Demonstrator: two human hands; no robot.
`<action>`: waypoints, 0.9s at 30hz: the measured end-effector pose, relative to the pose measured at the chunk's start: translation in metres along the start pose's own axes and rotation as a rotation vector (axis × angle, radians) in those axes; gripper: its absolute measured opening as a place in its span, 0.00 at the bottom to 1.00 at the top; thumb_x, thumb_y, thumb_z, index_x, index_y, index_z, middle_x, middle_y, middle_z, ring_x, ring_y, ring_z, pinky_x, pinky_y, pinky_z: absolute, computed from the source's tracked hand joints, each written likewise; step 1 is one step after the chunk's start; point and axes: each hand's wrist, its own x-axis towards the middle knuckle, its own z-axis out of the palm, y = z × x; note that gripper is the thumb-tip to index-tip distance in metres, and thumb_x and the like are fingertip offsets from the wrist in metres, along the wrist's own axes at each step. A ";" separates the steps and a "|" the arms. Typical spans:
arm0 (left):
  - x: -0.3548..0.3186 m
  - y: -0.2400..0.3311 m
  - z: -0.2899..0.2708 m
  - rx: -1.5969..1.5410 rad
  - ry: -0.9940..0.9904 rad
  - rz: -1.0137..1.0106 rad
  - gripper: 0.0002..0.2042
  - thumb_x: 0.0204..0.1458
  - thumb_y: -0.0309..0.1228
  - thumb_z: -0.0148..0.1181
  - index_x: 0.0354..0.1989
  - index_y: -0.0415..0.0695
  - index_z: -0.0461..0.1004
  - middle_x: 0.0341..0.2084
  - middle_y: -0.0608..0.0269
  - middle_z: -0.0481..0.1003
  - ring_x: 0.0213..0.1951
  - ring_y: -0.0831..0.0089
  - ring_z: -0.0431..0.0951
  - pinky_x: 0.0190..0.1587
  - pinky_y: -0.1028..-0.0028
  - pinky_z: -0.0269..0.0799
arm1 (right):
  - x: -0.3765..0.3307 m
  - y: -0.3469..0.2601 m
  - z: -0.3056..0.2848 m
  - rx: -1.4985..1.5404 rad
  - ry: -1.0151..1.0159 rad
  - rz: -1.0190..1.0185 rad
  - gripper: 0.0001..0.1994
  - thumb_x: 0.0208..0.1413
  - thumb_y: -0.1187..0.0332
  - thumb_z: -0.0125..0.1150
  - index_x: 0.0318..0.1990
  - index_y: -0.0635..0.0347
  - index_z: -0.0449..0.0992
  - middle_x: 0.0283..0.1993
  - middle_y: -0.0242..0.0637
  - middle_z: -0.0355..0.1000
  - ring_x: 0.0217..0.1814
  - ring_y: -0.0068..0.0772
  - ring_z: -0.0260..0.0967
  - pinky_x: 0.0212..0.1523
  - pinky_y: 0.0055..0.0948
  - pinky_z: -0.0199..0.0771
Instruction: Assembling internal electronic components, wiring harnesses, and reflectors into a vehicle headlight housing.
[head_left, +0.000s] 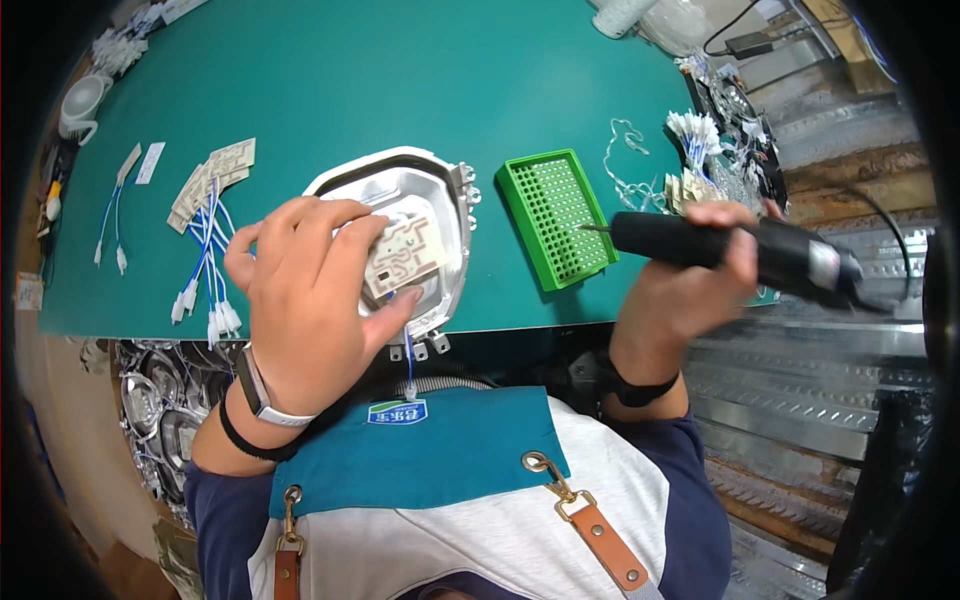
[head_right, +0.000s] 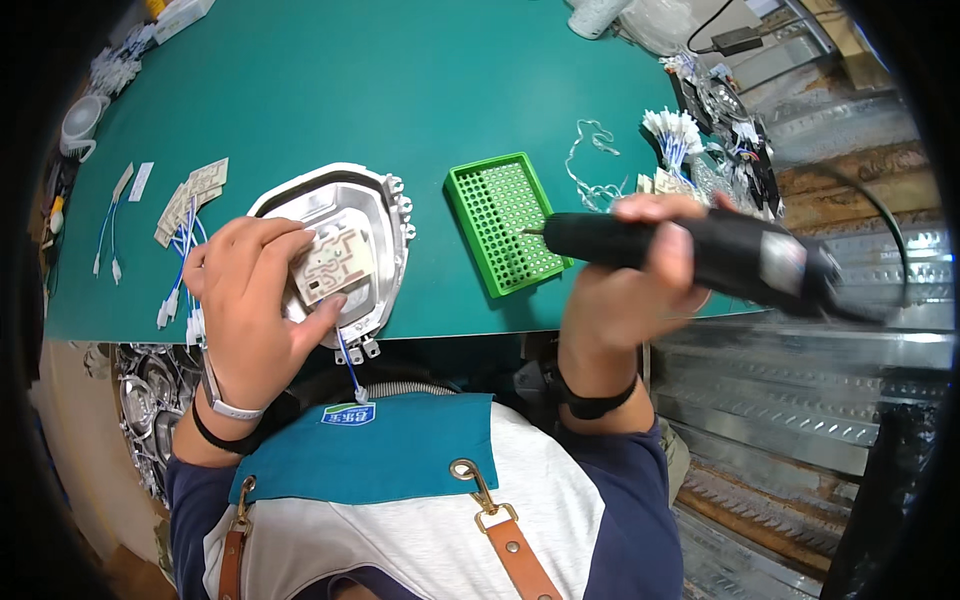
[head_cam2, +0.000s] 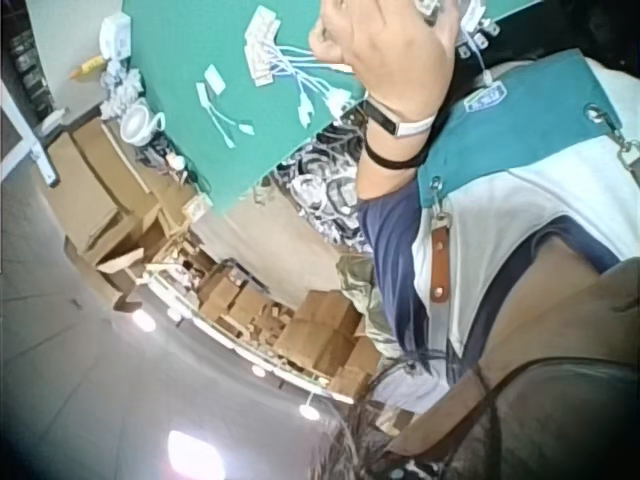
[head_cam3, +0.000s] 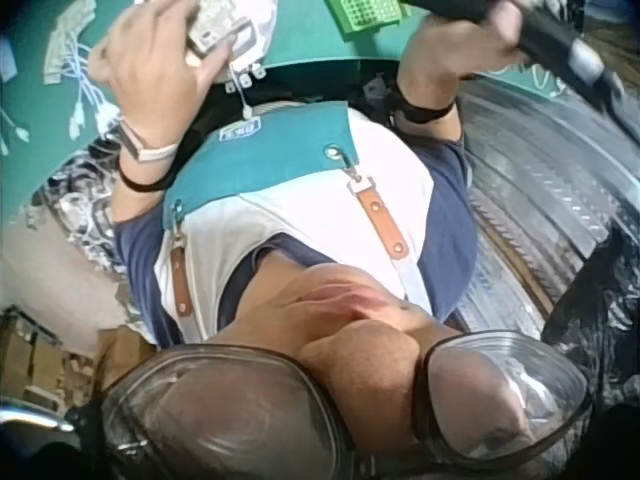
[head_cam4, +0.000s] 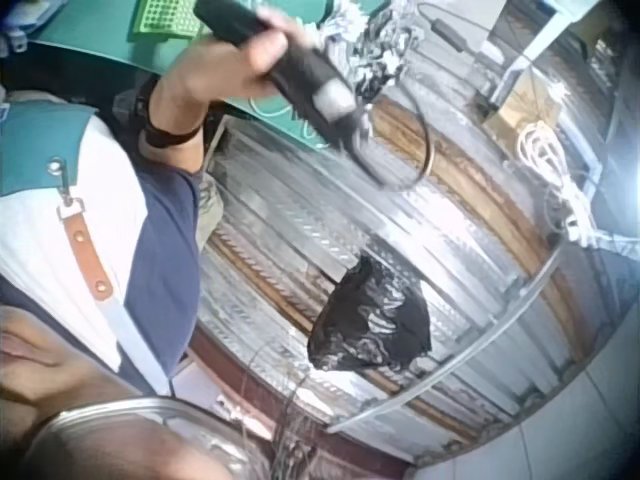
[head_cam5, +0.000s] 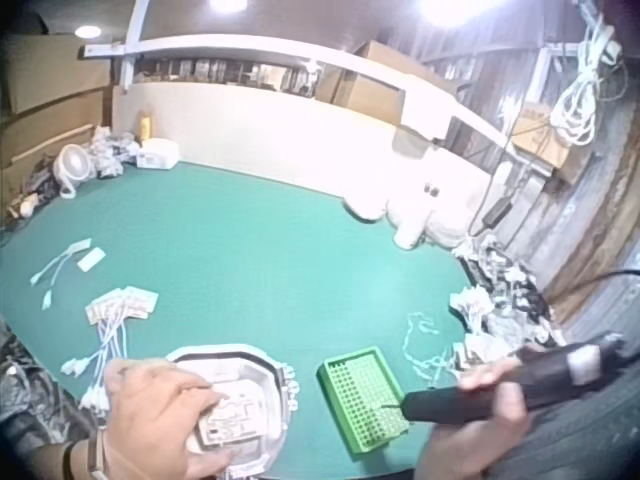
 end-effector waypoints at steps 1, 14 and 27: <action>-0.001 -0.001 -0.001 0.012 -0.005 -0.012 0.22 0.27 0.30 0.68 0.36 0.45 0.72 0.34 0.63 0.72 0.43 0.62 0.69 0.48 0.64 0.52 | 0.006 -0.008 -0.002 0.051 0.029 -0.047 0.24 0.46 0.67 0.53 0.51 0.65 0.57 0.28 0.38 0.65 0.29 0.29 0.63 0.36 0.29 0.68; -0.009 -0.017 0.014 -0.082 0.079 0.049 0.20 0.26 0.33 0.70 0.33 0.46 0.72 0.29 0.68 0.70 0.38 0.65 0.69 0.46 0.64 0.54 | -0.035 -0.044 0.075 0.649 -0.527 0.200 0.17 0.41 0.60 0.57 0.39 0.57 0.68 0.30 0.31 0.62 0.32 0.25 0.63 0.41 0.26 0.60; -0.013 -0.022 0.019 -0.118 0.143 0.068 0.19 0.28 0.36 0.70 0.31 0.47 0.72 0.27 0.68 0.69 0.35 0.66 0.68 0.44 0.65 0.56 | -0.048 -0.018 0.087 0.621 -0.651 0.136 0.28 0.46 0.58 0.56 0.55 0.56 0.61 0.31 0.33 0.60 0.32 0.28 0.60 0.36 0.28 0.56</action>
